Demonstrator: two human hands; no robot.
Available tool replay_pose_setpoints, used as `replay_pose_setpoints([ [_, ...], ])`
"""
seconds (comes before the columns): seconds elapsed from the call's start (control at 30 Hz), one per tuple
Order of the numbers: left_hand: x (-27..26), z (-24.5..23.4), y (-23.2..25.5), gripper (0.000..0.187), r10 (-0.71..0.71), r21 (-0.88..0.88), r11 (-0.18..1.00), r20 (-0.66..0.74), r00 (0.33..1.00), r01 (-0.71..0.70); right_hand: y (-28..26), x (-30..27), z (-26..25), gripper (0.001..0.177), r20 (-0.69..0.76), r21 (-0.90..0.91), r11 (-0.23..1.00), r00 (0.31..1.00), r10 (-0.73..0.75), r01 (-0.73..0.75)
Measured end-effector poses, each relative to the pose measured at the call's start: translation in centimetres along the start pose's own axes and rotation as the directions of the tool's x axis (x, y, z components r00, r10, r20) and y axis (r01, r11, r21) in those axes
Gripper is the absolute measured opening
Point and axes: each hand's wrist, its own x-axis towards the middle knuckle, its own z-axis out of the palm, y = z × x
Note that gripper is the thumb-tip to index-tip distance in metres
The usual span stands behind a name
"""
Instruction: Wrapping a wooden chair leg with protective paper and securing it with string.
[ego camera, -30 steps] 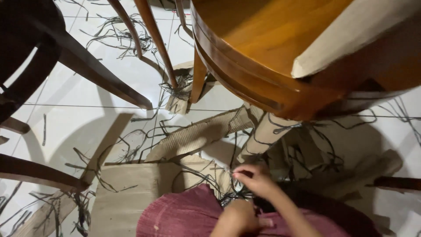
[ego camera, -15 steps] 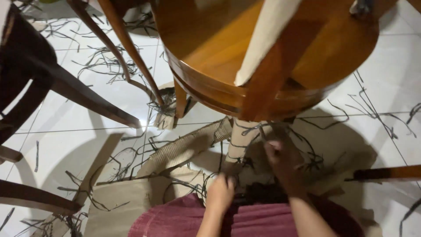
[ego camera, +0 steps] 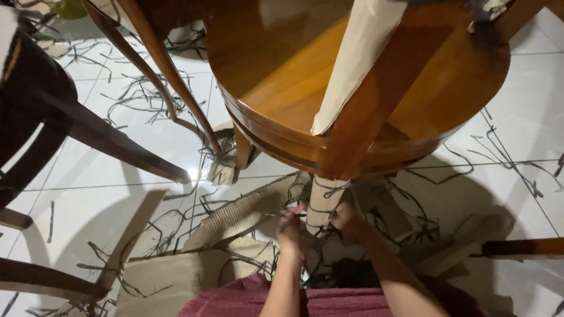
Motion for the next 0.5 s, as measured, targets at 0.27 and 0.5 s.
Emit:
replay_pose_setpoints([
  [0.27,-5.6,-1.0,1.0,0.009,-0.657,-0.591,0.644,-0.105,0.746,0.485,-1.2,-3.9,-4.2,0.026,0.315,0.129,0.902,0.88,0.356,-0.412],
  [0.5,-12.9,1.7,12.7,0.02,-0.621,0.271,0.693,-0.246,0.744,0.668,-8.1,-6.0,-7.4,0.02,0.38,-0.051,0.836,0.764,0.521,-0.546],
])
